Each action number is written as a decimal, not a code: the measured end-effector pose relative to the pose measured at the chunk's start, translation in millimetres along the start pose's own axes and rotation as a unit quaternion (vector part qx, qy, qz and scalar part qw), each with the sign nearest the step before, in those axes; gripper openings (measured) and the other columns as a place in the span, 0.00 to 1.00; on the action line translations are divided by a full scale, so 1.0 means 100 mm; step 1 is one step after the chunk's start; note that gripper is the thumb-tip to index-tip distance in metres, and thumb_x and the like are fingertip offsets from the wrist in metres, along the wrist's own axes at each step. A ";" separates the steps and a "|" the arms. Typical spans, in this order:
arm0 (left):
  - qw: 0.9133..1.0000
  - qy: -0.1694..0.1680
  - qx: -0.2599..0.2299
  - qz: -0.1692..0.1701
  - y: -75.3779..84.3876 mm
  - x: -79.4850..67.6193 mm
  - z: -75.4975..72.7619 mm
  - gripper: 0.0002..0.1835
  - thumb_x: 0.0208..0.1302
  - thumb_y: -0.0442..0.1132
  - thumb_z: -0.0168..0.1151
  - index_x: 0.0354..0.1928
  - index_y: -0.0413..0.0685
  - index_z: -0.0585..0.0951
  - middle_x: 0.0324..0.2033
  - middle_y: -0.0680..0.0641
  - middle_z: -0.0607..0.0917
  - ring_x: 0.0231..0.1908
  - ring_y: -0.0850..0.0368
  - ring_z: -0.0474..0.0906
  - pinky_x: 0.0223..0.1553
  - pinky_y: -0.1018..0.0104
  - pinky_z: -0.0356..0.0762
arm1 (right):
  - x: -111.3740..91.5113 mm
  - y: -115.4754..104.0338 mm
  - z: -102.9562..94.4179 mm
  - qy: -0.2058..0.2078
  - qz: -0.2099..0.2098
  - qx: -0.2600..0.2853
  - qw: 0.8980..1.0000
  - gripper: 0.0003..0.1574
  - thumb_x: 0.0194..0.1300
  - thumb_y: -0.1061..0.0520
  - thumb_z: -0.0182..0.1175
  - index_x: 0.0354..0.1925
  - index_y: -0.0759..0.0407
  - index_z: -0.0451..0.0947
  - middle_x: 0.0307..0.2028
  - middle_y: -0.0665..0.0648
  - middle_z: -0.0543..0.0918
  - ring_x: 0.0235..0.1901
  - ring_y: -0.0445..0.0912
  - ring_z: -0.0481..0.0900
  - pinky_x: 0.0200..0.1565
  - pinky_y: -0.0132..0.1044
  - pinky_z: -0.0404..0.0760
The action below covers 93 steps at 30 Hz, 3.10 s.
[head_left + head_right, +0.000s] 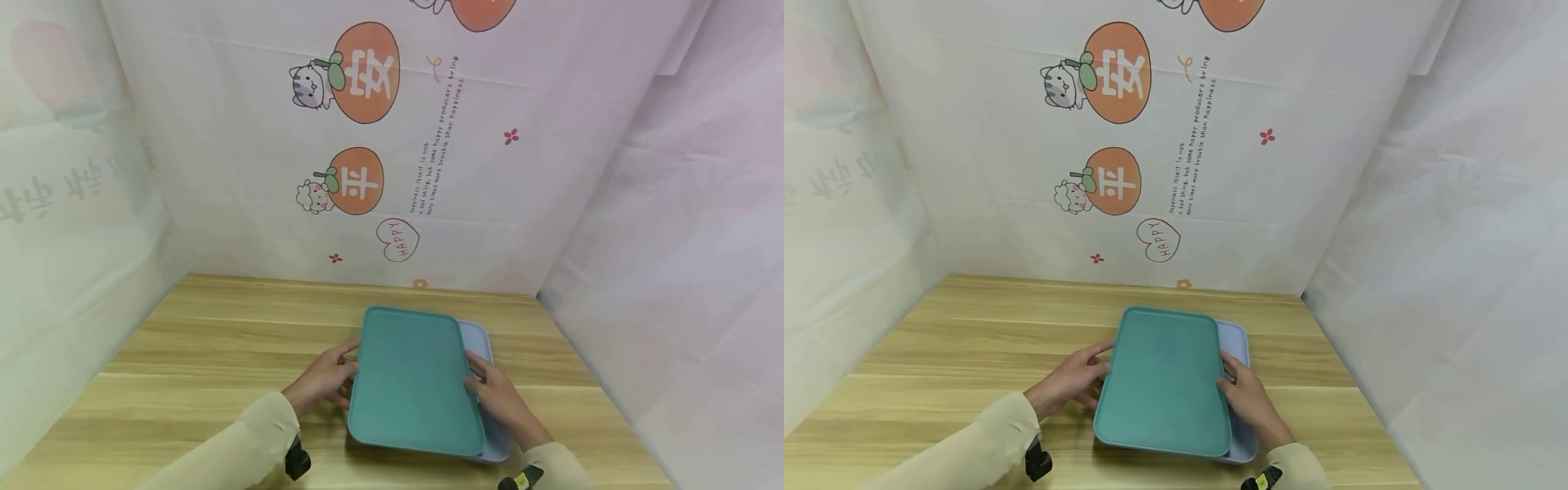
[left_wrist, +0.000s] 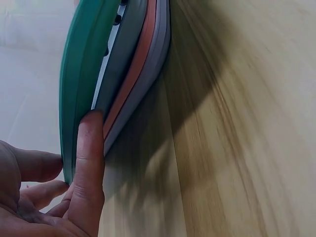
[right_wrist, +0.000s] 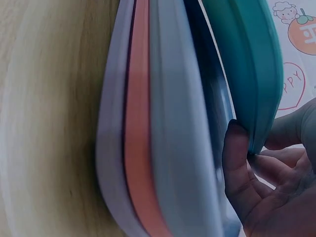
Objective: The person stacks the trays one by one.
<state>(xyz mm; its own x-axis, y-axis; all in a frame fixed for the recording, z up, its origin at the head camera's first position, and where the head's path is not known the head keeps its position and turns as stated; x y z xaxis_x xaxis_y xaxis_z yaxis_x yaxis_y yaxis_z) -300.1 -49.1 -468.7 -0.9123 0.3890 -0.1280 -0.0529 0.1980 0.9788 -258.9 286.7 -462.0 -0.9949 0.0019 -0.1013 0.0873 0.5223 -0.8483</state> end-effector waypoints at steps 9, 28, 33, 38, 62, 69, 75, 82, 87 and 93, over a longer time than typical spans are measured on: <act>1.000 0.000 0.000 -0.001 -0.01 0.10 0.10 0.33 0.84 0.36 0.51 0.86 0.47 0.60 0.59 0.35 0.84 0.39 0.48 0.86 0.29 0.58 0.90 | -0.05 0.01 -0.10 0.024 0.003 -0.020 0.999 0.39 0.84 0.60 0.53 0.86 0.62 0.55 0.82 0.70 0.63 0.76 0.74 0.68 0.64 0.69 0.84; 1.000 -0.008 -0.013 -0.012 0.02 0.24 0.32 0.34 0.82 0.36 0.53 0.86 0.48 0.61 0.56 0.36 0.84 0.38 0.49 0.86 0.31 0.58 0.92 | -0.05 0.07 -0.30 0.052 -0.012 -0.117 0.992 0.39 0.83 0.61 0.52 0.84 0.68 0.56 0.79 0.72 0.67 0.74 0.72 0.73 0.72 0.65 0.76; 1.000 -0.008 -0.011 -0.012 0.02 0.29 0.36 0.35 0.81 0.37 0.54 0.86 0.49 0.62 0.52 0.38 0.84 0.39 0.50 0.87 0.31 0.58 0.92 | -0.05 0.11 -0.33 0.055 -0.018 -0.130 0.990 0.39 0.83 0.60 0.52 0.84 0.68 0.56 0.79 0.72 0.67 0.70 0.71 0.77 0.70 0.65 0.79; 1.000 -0.008 -0.010 -0.017 0.07 0.30 0.39 0.34 0.81 0.36 0.53 0.86 0.49 0.63 0.52 0.39 0.85 0.38 0.51 0.86 0.31 0.60 0.92 | -0.05 0.12 -0.33 0.057 -0.022 -0.142 0.988 0.38 0.83 0.62 0.50 0.84 0.70 0.55 0.79 0.73 0.65 0.73 0.72 0.74 0.73 0.66 0.75; 0.999 0.021 0.041 -0.007 0.06 0.45 0.37 0.34 0.73 0.32 0.55 0.82 0.47 0.71 0.49 0.41 0.87 0.34 0.53 0.87 0.28 0.65 0.90 | -0.02 0.05 -0.25 0.072 0.003 -0.199 0.977 0.37 0.83 0.62 0.46 0.83 0.72 0.56 0.79 0.75 0.65 0.78 0.73 0.64 0.76 0.72 0.69; 0.995 0.028 0.093 0.012 0.10 0.47 0.42 0.33 0.75 0.33 0.57 0.81 0.46 0.71 0.49 0.41 0.88 0.32 0.55 0.87 0.28 0.62 0.90 | -0.03 0.07 -0.26 0.084 0.007 -0.231 0.969 0.38 0.81 0.62 0.48 0.83 0.71 0.57 0.76 0.77 0.70 0.49 0.62 0.86 0.46 0.53 0.87; 0.993 0.041 0.114 0.012 0.11 0.49 0.45 0.33 0.74 0.34 0.59 0.81 0.47 0.72 0.52 0.41 0.88 0.30 0.56 0.86 0.25 0.64 0.89 | -0.04 0.09 -0.25 0.088 0.018 -0.224 0.971 0.39 0.80 0.63 0.47 0.83 0.71 0.56 0.68 0.76 0.78 0.28 0.48 0.74 0.28 0.39 0.73; 0.991 0.044 0.129 0.015 0.11 0.52 0.45 0.32 0.75 0.35 0.60 0.80 0.47 0.73 0.52 0.40 0.88 0.29 0.56 0.85 0.23 0.63 0.88 | -0.03 0.09 -0.25 0.090 0.023 -0.236 0.967 0.39 0.79 0.63 0.47 0.83 0.70 0.57 0.68 0.76 0.78 0.29 0.49 0.75 0.28 0.39 0.73; 0.991 0.044 0.128 0.016 0.10 0.55 0.46 0.32 0.75 0.35 0.61 0.80 0.47 0.73 0.51 0.41 0.88 0.30 0.56 0.85 0.23 0.63 0.88 | -0.03 0.10 -0.25 0.089 0.025 -0.239 0.967 0.39 0.79 0.63 0.48 0.84 0.70 0.57 0.69 0.76 0.77 0.31 0.49 0.76 0.30 0.39 0.73; 0.989 0.051 0.137 0.021 0.06 0.58 0.46 0.32 0.74 0.35 0.61 0.79 0.48 0.74 0.50 0.42 0.88 0.28 0.56 0.85 0.21 0.64 0.87 | -0.03 0.12 -0.23 0.086 0.030 -0.231 0.969 0.39 0.80 0.63 0.47 0.83 0.71 0.57 0.69 0.76 0.77 0.29 0.48 0.75 0.29 0.39 0.74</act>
<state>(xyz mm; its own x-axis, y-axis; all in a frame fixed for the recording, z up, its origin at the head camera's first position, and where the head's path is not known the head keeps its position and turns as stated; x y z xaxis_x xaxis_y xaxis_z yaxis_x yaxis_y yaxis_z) -334.9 15.7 -477.4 -0.9484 0.3117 -0.0578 0.0849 0.4255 0.9010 -255.7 312.6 -459.7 -0.9860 0.1655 -0.0205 0.1522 0.8429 -0.5162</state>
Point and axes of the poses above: each hand's wrist, its own x-axis towards the middle knuckle, its own z-axis out of the palm, y = z × x, the point moved 2 cm from there along x, towards the middle knuckle
